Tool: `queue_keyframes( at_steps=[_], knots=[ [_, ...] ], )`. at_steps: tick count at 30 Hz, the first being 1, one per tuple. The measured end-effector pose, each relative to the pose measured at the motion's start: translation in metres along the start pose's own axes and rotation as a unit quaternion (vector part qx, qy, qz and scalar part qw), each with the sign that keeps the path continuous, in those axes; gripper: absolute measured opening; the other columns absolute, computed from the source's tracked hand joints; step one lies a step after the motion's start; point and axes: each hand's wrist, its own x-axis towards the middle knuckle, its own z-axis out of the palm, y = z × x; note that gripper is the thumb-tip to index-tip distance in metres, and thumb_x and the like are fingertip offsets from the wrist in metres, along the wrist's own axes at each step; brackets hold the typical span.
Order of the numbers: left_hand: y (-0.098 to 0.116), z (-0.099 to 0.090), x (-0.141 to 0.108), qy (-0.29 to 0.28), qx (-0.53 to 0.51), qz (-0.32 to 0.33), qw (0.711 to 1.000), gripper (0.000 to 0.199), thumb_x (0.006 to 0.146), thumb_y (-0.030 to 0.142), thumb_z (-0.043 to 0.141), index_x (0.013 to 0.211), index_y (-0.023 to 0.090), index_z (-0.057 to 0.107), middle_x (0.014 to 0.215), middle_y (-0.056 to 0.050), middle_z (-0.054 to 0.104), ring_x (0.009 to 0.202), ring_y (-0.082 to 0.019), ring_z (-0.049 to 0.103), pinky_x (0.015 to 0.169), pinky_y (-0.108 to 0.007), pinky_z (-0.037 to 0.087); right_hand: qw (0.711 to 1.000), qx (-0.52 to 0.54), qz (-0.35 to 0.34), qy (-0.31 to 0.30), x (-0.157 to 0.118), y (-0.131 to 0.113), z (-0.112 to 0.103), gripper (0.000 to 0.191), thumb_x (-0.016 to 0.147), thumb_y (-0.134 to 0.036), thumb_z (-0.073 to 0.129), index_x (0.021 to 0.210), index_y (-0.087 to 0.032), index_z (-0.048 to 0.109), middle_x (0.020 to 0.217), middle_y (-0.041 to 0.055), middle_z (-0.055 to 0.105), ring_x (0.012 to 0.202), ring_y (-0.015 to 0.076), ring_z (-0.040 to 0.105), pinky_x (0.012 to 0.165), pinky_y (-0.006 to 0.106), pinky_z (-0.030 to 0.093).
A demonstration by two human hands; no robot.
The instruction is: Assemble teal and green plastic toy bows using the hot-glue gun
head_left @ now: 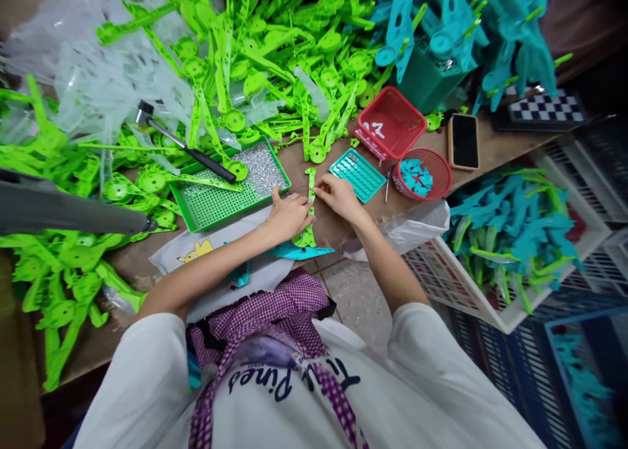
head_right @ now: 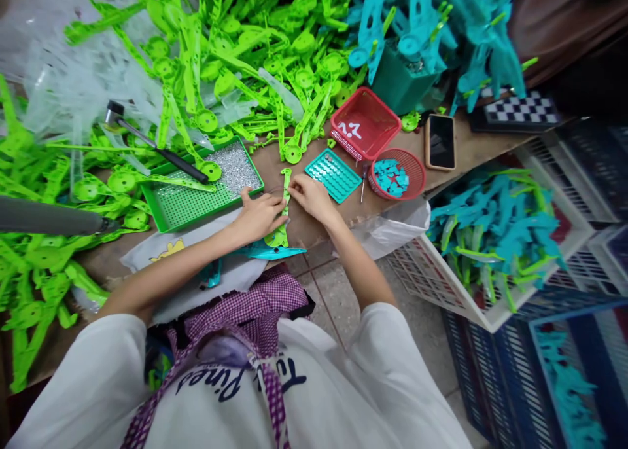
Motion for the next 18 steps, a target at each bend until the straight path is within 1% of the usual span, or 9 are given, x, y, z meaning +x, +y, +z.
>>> queue_keyframes(
  at_steps=[2,4,7,9,10,12,14,15,18],
  knots=[
    [0.0,-0.001,0.0,-0.014,0.013,0.0,1.0,0.026,0.096,0.029,0.057,0.115,0.017,0.069,0.12,-0.015,0.071,0.119,-0.035,0.058,0.109,-0.068,0.017,0.999,0.023,-0.031,-0.038,0.008,0.002,-0.006,0.014,0.086,-0.026,0.062,0.095,-0.016,0.067,0.091,0.0061,0.068,0.078,0.0171,0.059,0.071,0.028,0.044],
    [0.001,-0.002,0.0,-0.025,0.031,-0.002,0.999,0.027,0.098,0.03,0.053,0.116,0.017,0.068,0.122,-0.014,0.071,0.119,-0.034,0.057,0.109,-0.067,0.017,0.994,0.048,-0.051,-0.086,0.019,0.005,-0.013,0.014,0.084,-0.024,0.063,0.095,-0.015,0.065,0.094,0.0061,0.066,0.08,0.016,0.059,0.071,0.027,0.045],
    [0.001,-0.005,0.0,-0.042,0.054,-0.001,0.998,0.028,0.1,0.031,0.049,0.116,0.018,0.068,0.124,-0.013,0.07,0.119,-0.032,0.056,0.108,-0.065,0.019,0.98,0.067,-0.043,-0.184,0.035,0.008,-0.022,0.009,0.084,-0.024,0.064,0.088,-0.016,0.063,0.079,0.0007,0.061,0.069,0.013,0.055,0.064,0.024,0.043],
    [0.001,-0.01,0.002,-0.052,0.059,0.011,0.997,0.027,0.1,0.031,0.049,0.113,0.019,0.069,0.124,-0.012,0.069,0.118,-0.032,0.056,0.107,-0.064,0.021,0.968,0.083,-0.013,-0.235,0.043,0.009,-0.026,0.008,0.083,-0.023,0.065,0.085,-0.016,0.062,0.068,-0.0037,0.056,0.06,0.0111,0.051,0.057,0.023,0.04],
    [0.001,-0.012,0.004,-0.042,0.062,0.015,0.997,0.027,0.101,0.031,0.048,0.114,0.019,0.068,0.127,-0.012,0.067,0.119,-0.032,0.055,0.106,-0.062,0.024,0.964,0.092,0.003,-0.251,0.046,0.009,-0.027,0.009,0.082,-0.023,0.067,0.084,-0.016,0.062,0.064,-0.005,0.055,0.057,0.0105,0.05,0.055,0.022,0.04],
    [0.001,-0.017,0.011,0.006,0.076,0.0,0.997,0.029,0.102,0.026,0.044,0.12,0.019,0.066,0.135,-0.014,0.061,0.123,-0.033,0.052,0.103,-0.059,0.028,0.958,0.11,0.029,-0.265,0.05,0.007,-0.029,0.012,0.079,-0.023,0.07,0.082,-0.016,0.062,0.061,-0.0063,0.054,0.053,0.0097,0.05,0.052,0.021,0.041],
    [0.002,-0.021,0.019,0.049,0.103,-0.025,0.993,0.033,0.101,0.017,0.037,0.123,0.015,0.063,0.139,-0.018,0.056,0.127,-0.034,0.047,0.101,-0.057,0.031,0.956,0.12,0.042,-0.266,0.051,0.005,-0.03,0.015,0.077,-0.023,0.074,0.08,-0.016,0.062,0.058,-0.0068,0.055,0.052,0.0095,0.052,0.051,0.02,0.042],
    [0.002,-0.021,0.023,0.051,0.117,-0.033,0.991,0.035,0.1,0.012,0.034,0.121,0.014,0.063,0.138,-0.019,0.056,0.128,-0.034,0.046,0.101,-0.056,0.032,0.956,0.122,0.048,-0.262,0.051,0.004,-0.03,0.015,0.076,-0.023,0.075,0.079,-0.016,0.062,0.057,-0.0068,0.055,0.051,0.0093,0.052,0.05,0.02,0.043],
    [0.004,-0.019,0.032,0.014,0.143,-0.033,0.989,0.04,0.098,0.005,0.03,0.115,0.012,0.064,0.129,-0.018,0.061,0.127,-0.032,0.047,0.104,-0.054,0.033,0.957,0.126,0.062,-0.254,0.051,0.002,-0.03,0.016,0.075,-0.021,0.076,0.077,-0.015,0.062,0.055,-0.0072,0.056,0.047,0.0073,0.052,0.047,0.017,0.043]
  ],
)
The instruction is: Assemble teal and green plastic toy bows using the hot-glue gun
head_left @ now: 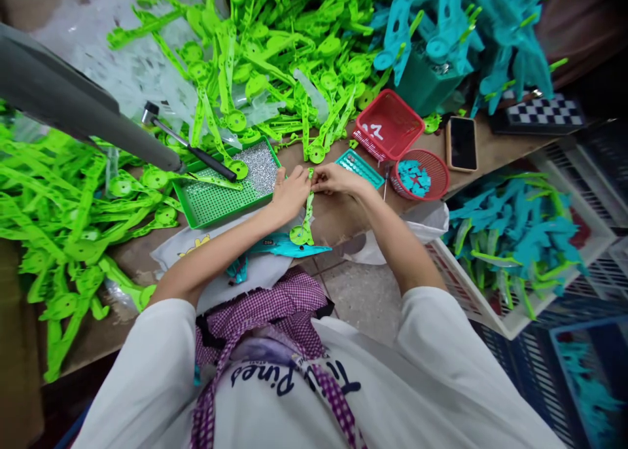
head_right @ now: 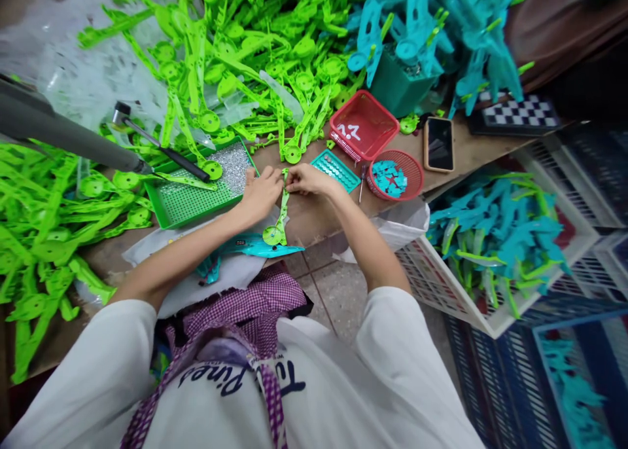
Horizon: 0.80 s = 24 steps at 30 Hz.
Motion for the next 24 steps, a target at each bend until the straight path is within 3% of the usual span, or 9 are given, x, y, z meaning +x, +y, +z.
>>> queue_keyframes(
  at_steps=[6,12,15,19,21,22,24],
  knots=[
    [0.024,0.012,0.006,-0.006,0.009,-0.051,0.999,0.037,0.097,0.005,0.034,0.118,0.004,0.064,0.106,-0.019,0.072,0.108,-0.031,0.061,0.106,-0.054,0.033,0.998,0.006,0.062,-0.016,0.005,-0.004,-0.005,0.012,0.073,-0.014,0.076,0.076,-0.015,0.065,0.054,-0.0072,0.058,0.047,0.0059,0.056,0.048,0.015,0.048],
    [0.054,0.024,-0.001,-0.031,0.019,-0.002,0.999,0.04,0.096,0.002,0.032,0.115,0.002,0.068,0.112,-0.024,0.07,0.116,-0.033,0.061,0.093,-0.046,0.045,0.993,0.019,0.11,-0.032,0.007,-0.013,-0.008,0.017,0.07,-0.015,0.085,0.075,-0.015,0.068,0.058,-0.0049,0.062,0.05,0.007,0.058,0.054,0.02,0.053],
    [0.047,0.018,-0.013,-0.061,-0.008,-0.016,0.998,0.037,0.096,0.002,0.035,0.116,0.004,0.066,0.117,-0.024,0.067,0.108,-0.03,0.065,0.087,-0.04,0.048,0.994,0.03,0.107,-0.02,0.005,-0.014,-0.007,0.022,0.068,-0.022,0.089,0.074,-0.015,0.068,0.058,-0.0047,0.063,0.05,0.0068,0.058,0.053,0.02,0.053],
    [0.014,0.009,-0.027,-0.051,-0.134,-0.049,0.988,0.023,0.094,0.008,0.048,0.106,0.011,0.067,0.117,-0.018,0.066,0.095,-0.025,0.067,0.082,-0.036,0.049,0.994,0.038,0.103,-0.009,0.004,-0.012,-0.004,0.023,0.068,-0.022,0.089,0.076,-0.014,0.069,0.058,-0.0049,0.063,0.05,0.006,0.058,0.051,0.018,0.051],
    [0.0,0.009,-0.028,-0.035,-0.265,-0.088,0.96,0.01,0.088,0.01,0.058,0.093,0.014,0.066,0.101,-0.011,0.069,0.091,-0.022,0.067,0.085,-0.034,0.049,0.993,0.037,0.108,-0.005,0.004,-0.011,-0.004,0.021,0.069,-0.021,0.088,0.076,-0.014,0.069,0.058,-0.0048,0.063,0.049,0.0061,0.058,0.051,0.018,0.051],
    [-0.003,0.01,-0.028,-0.035,-0.351,-0.123,0.928,0.007,0.085,0.009,0.061,0.088,0.015,0.064,0.093,-0.008,0.07,0.087,-0.02,0.067,0.084,-0.033,0.05,0.993,0.036,0.11,-0.003,0.004,-0.01,-0.003,0.021,0.069,-0.021,0.088,0.076,-0.014,0.07,0.058,-0.0047,0.064,0.049,0.0064,0.058,0.052,0.019,0.051],
    [-0.005,0.011,-0.026,-0.043,-0.536,-0.208,0.817,0.011,0.083,0.006,0.059,0.086,0.016,0.058,0.083,-0.003,0.069,0.079,-0.015,0.066,0.081,-0.03,0.052,0.994,0.034,0.107,0.0,0.005,-0.009,-0.003,0.022,0.068,-0.022,0.089,0.076,-0.015,0.07,0.058,-0.0049,0.064,0.049,0.0066,0.058,0.054,0.02,0.053]
  ],
)
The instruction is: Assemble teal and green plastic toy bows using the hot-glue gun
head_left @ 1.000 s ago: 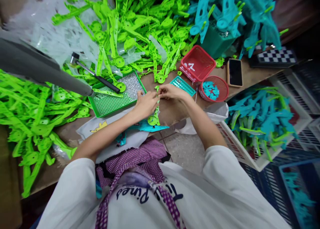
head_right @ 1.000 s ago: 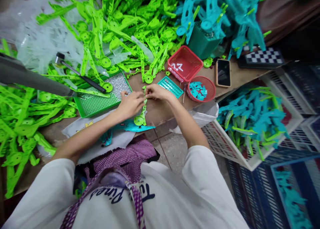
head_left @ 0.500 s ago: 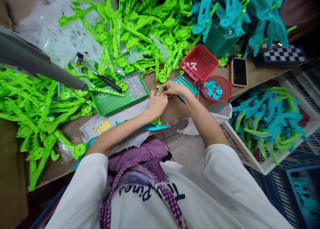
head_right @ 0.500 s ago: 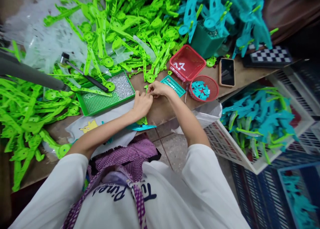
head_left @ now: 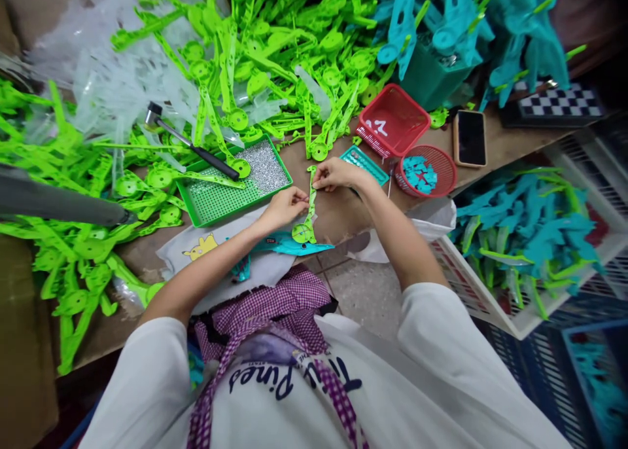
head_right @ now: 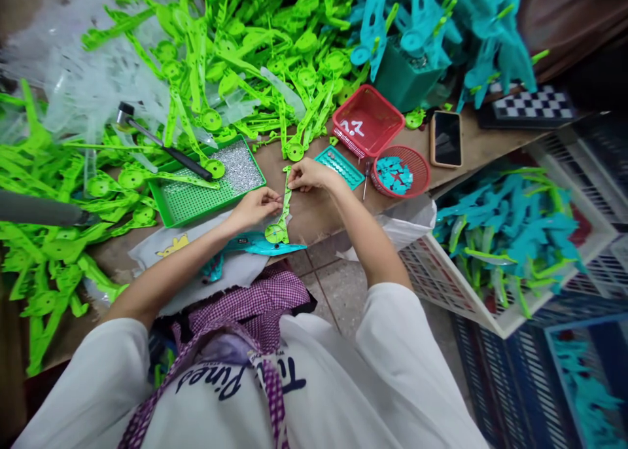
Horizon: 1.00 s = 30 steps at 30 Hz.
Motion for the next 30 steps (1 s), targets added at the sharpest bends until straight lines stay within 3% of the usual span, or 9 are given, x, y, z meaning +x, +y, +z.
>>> queue_keyframes(
  at_steps=[3,6,9,12,15,19,22,25,30],
  knots=[
    [0.006,0.006,0.0,0.002,-0.248,-0.095,0.964,0.014,0.084,0.003,0.053,0.087,0.016,0.053,0.077,-0.001,0.067,0.07,-0.01,0.065,0.074,-0.025,0.052,1.0,0.002,-0.016,0.001,0.0,0.002,0.0,0.023,0.068,-0.023,0.089,0.077,-0.014,0.07,0.057,-0.0054,0.064,0.049,0.006,0.058,0.054,0.019,0.053],
    [0.013,0.008,-0.005,-0.022,-0.308,-0.111,0.945,0.018,0.082,0.001,0.051,0.088,0.017,0.052,0.069,0.003,0.061,0.051,-0.006,0.052,0.061,-0.021,0.047,1.0,-0.002,-0.023,0.001,-0.002,0.001,0.001,0.023,0.069,-0.024,0.089,0.078,-0.013,0.07,0.056,-0.0054,0.063,0.048,0.0058,0.058,0.052,0.018,0.051],
    [0.011,0.004,-0.009,-0.045,-0.2,-0.087,0.975,0.018,0.085,0.005,0.049,0.094,0.018,0.056,0.067,0.004,0.057,0.045,-0.005,0.04,0.052,-0.02,0.04,1.0,-0.003,-0.024,0.004,-0.004,-0.002,0.001,0.023,0.069,-0.023,0.089,0.075,-0.013,0.069,0.053,-0.0059,0.062,0.047,0.0058,0.057,0.048,0.017,0.049],
    [0.005,0.006,-0.01,-0.038,0.035,0.029,0.998,0.018,0.095,0.019,0.047,0.101,0.019,0.064,0.086,-0.003,0.067,0.074,-0.013,0.061,0.069,-0.025,0.051,1.0,0.005,-0.021,-0.001,-0.004,-0.004,0.001,0.024,0.067,-0.022,0.09,0.073,-0.014,0.068,0.052,-0.0061,0.062,0.046,0.0054,0.057,0.046,0.016,0.049],
    [0.002,0.021,-0.006,-0.021,0.241,0.137,0.961,0.028,0.1,0.021,0.042,0.112,0.016,0.067,0.11,-0.011,0.068,0.106,-0.021,0.064,0.095,-0.035,0.051,1.0,0.014,-0.019,-0.005,-0.003,-0.003,0.0,0.024,0.067,-0.02,0.09,0.073,-0.014,0.068,0.054,-0.0057,0.063,0.046,0.0048,0.058,0.047,0.016,0.049],
    [0.004,0.047,0.001,-0.037,0.419,0.163,0.892,0.033,0.098,0.012,0.038,0.12,0.011,0.063,0.125,-0.018,0.059,0.101,-0.025,0.067,0.087,-0.038,0.053,1.0,0.013,-0.018,-0.004,-0.001,-0.001,0.0,0.024,0.066,-0.019,0.09,0.073,-0.014,0.068,0.055,-0.0061,0.064,0.047,0.0052,0.058,0.048,0.016,0.05],
    [0.006,0.053,-0.001,-0.06,0.473,0.143,0.868,0.036,0.093,0.005,0.039,0.12,0.01,0.062,0.126,-0.019,0.057,0.097,-0.027,0.069,0.08,-0.039,0.054,1.0,0.01,-0.02,0.0,-0.001,-0.002,0.001,0.024,0.066,-0.018,0.09,0.073,-0.014,0.068,0.056,-0.0063,0.063,0.047,0.0053,0.058,0.047,0.016,0.05],
    [0.004,0.044,-0.012,-0.068,0.481,0.137,0.863,0.034,0.094,0.007,0.039,0.117,0.011,0.063,0.126,-0.019,0.057,0.093,-0.026,0.069,0.077,-0.038,0.054,1.0,0.002,-0.017,0.0,-0.003,-0.004,0.001,0.02,0.068,-0.016,0.088,0.074,-0.014,0.069,0.056,-0.0061,0.063,0.048,0.0059,0.058,0.047,0.016,0.05],
    [-0.005,0.017,-0.027,-0.021,0.415,0.145,0.898,0.032,0.099,0.013,0.04,0.118,0.012,0.066,0.116,-0.015,0.062,0.093,-0.022,0.066,0.083,-0.035,0.052,1.0,0.001,-0.013,0.0,-0.006,-0.006,0.001,0.019,0.07,-0.017,0.087,0.075,-0.014,0.069,0.059,-0.0042,0.065,0.05,0.0074,0.06,0.051,0.019,0.052]
  ],
)
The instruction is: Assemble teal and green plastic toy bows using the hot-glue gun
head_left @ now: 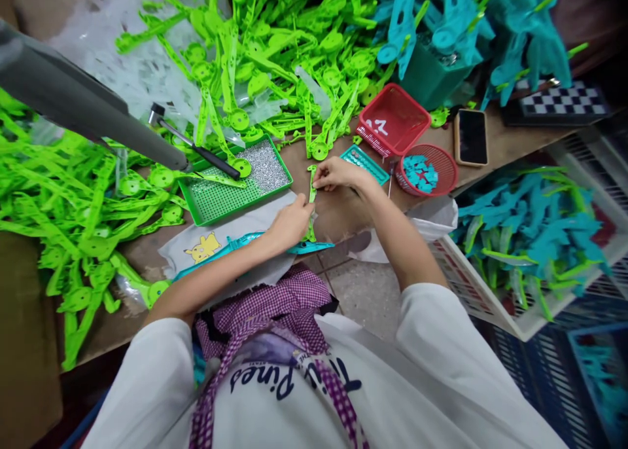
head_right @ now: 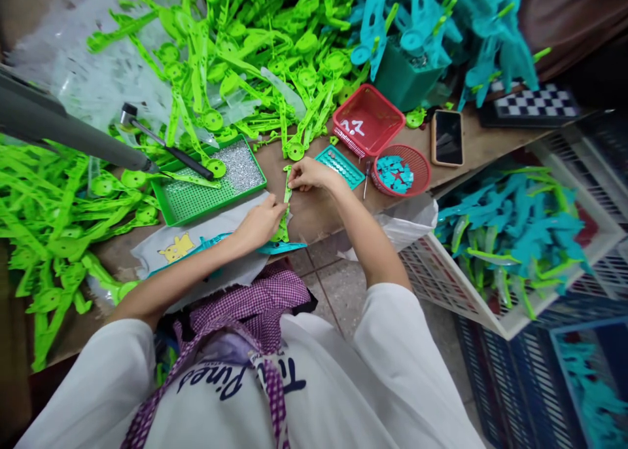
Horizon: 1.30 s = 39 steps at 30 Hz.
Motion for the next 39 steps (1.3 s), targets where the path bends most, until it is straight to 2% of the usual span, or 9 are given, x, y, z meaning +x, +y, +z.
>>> queue_keyframes(
  at_steps=[3,7,13,18,22,27,34,37,39],
  knots=[
    [-0.017,-0.003,-0.002,0.047,-0.084,-0.034,0.995,0.03,0.099,0.016,0.047,0.123,0.012,0.064,0.111,-0.012,0.068,0.102,-0.02,0.065,0.093,-0.034,0.05,1.0,0.006,-0.005,0.004,-0.001,0.0,0.001,0.02,0.069,-0.018,0.088,0.075,-0.014,0.069,0.058,-0.0042,0.065,0.05,0.0072,0.06,0.051,0.018,0.052],
    [-0.032,0.0,0.001,0.084,-0.196,-0.087,0.973,0.022,0.095,0.017,0.055,0.112,0.014,0.067,0.108,-0.008,0.074,0.093,-0.017,0.067,0.089,-0.031,0.051,1.0,0.006,-0.009,0.009,-0.002,0.0,0.002,0.018,0.07,-0.016,0.086,0.075,-0.013,0.069,0.057,-0.0041,0.065,0.049,0.0067,0.06,0.049,0.017,0.05],
    [-0.038,-0.005,0.016,0.01,-0.231,-0.078,0.97,0.011,0.082,0.015,0.065,0.084,0.018,0.076,0.085,-0.004,0.076,0.077,-0.016,0.065,0.077,-0.029,0.05,1.0,0.005,-0.016,0.018,-0.003,0.001,0.003,0.016,0.072,-0.013,0.084,0.075,-0.013,0.069,0.056,-0.0046,0.064,0.048,0.0057,0.059,0.047,0.016,0.049],
    [-0.038,-0.002,0.028,-0.031,-0.376,-0.115,0.919,0.015,0.084,0.027,0.068,0.086,0.015,0.078,0.073,-0.005,0.072,0.063,-0.013,0.058,0.059,-0.025,0.043,1.0,0.005,-0.024,0.015,-0.004,0.001,0.002,0.014,0.072,-0.012,0.083,0.075,-0.013,0.069,0.056,-0.0052,0.064,0.048,0.0055,0.058,0.047,0.015,0.048],
    [-0.035,0.01,0.025,0.016,-0.333,-0.107,0.937,0.015,0.078,0.027,0.072,0.083,0.013,0.077,0.074,-0.004,0.073,0.065,-0.012,0.058,0.059,-0.023,0.041,0.999,0.01,-0.034,0.02,-0.003,0.004,0.003,0.013,0.074,-0.014,0.082,0.076,-0.013,0.07,0.056,-0.0056,0.063,0.048,0.0044,0.057,0.047,0.014,0.047],
    [-0.035,0.016,0.016,0.051,-0.311,-0.121,0.941,0.014,0.082,0.022,0.067,0.089,0.014,0.076,0.079,-0.003,0.075,0.066,-0.012,0.062,0.061,-0.022,0.044,0.999,0.003,-0.028,0.023,-0.002,0.006,0.003,0.011,0.074,-0.014,0.081,0.076,-0.013,0.07,0.057,-0.0039,0.065,0.049,0.0064,0.057,0.051,0.018,0.049],
    [-0.037,-0.002,0.022,-0.009,-0.152,-0.031,0.988,0.012,0.085,0.02,0.067,0.091,0.017,0.076,0.081,-0.004,0.075,0.074,-0.017,0.066,0.072,-0.027,0.046,0.998,0.009,-0.055,0.023,-0.003,0.008,0.003,0.014,0.074,-0.015,0.082,0.075,-0.013,0.069,0.055,-0.0056,0.061,0.047,0.0048,0.055,0.047,0.015,0.046],
    [-0.038,-0.009,0.027,-0.028,-0.09,0.01,0.995,0.012,0.085,0.018,0.066,0.09,0.017,0.076,0.084,-0.005,0.076,0.078,-0.018,0.067,0.074,-0.028,0.045,0.998,0.008,-0.054,0.022,-0.003,0.008,0.004,0.013,0.074,-0.015,0.081,0.076,-0.013,0.068,0.056,-0.0053,0.062,0.047,0.0051,0.056,0.047,0.015,0.047],
    [-0.038,-0.01,0.027,-0.032,-0.094,0.001,0.995,0.012,0.086,0.02,0.065,0.089,0.016,0.076,0.082,-0.005,0.075,0.075,-0.018,0.066,0.071,-0.028,0.044,0.998,0.008,-0.052,0.022,-0.003,0.008,0.004,0.013,0.074,-0.015,0.081,0.076,-0.013,0.068,0.056,-0.0054,0.062,0.047,0.0052,0.056,0.047,0.015,0.047]
  ],
)
